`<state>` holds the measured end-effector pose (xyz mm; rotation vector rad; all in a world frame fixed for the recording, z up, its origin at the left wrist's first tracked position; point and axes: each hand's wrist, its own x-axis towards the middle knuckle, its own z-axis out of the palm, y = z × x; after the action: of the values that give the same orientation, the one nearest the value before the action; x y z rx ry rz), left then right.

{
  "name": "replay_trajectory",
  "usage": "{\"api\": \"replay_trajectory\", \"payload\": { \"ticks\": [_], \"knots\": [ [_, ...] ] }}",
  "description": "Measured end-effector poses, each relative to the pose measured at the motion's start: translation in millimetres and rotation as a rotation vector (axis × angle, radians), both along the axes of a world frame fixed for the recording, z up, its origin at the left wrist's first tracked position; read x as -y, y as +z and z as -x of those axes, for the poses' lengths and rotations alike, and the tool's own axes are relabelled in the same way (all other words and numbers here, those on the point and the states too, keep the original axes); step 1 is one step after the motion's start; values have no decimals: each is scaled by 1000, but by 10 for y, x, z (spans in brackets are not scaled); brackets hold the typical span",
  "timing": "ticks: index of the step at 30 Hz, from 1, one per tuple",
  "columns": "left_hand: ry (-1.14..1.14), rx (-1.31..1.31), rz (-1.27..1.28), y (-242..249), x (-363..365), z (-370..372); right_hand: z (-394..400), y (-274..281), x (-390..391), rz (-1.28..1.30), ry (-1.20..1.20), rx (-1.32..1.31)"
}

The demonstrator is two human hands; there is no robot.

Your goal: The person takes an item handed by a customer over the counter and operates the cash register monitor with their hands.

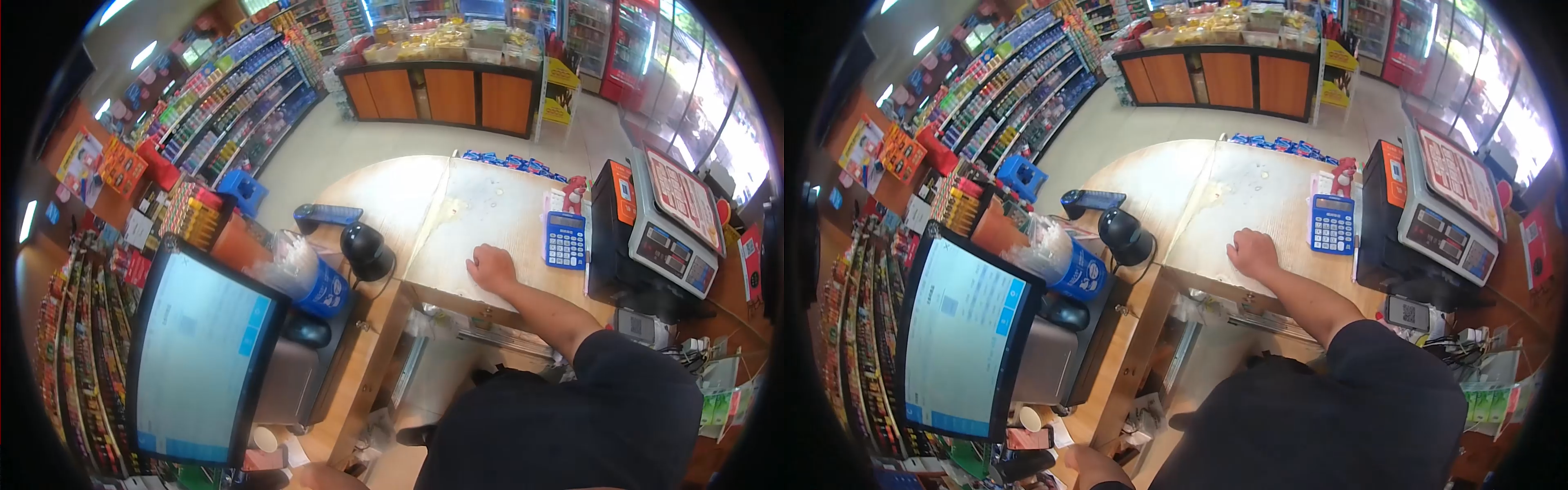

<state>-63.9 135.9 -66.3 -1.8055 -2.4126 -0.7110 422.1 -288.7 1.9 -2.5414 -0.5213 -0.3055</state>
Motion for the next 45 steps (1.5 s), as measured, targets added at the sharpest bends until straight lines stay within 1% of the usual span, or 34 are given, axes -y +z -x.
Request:
{"api": "replay_trajectory", "payload": {
  "ticks": [6,13,18,26,30,36,45],
  "knots": [
    [-135,55,-96,94,53,-416,10,21,-4,31,-10,-26],
    [-222,100,-139,166,44,-716,27,38,-10,29,-28,-19],
    [-229,130,-138,188,80,-866,32,14,2,-14,-13,8],
    [-255,167,-175,157,202,-1107,2,-54,18,24,-21,-3],
    [-264,161,-179,198,139,-1174,16,17,15,18,-11,-37],
    [-247,169,-169,258,79,-1189,-14,-42,19,28,-12,-31],
    [-228,165,-153,305,65,-1160,-27,-81,26,-17,14,52]
  ]
}}
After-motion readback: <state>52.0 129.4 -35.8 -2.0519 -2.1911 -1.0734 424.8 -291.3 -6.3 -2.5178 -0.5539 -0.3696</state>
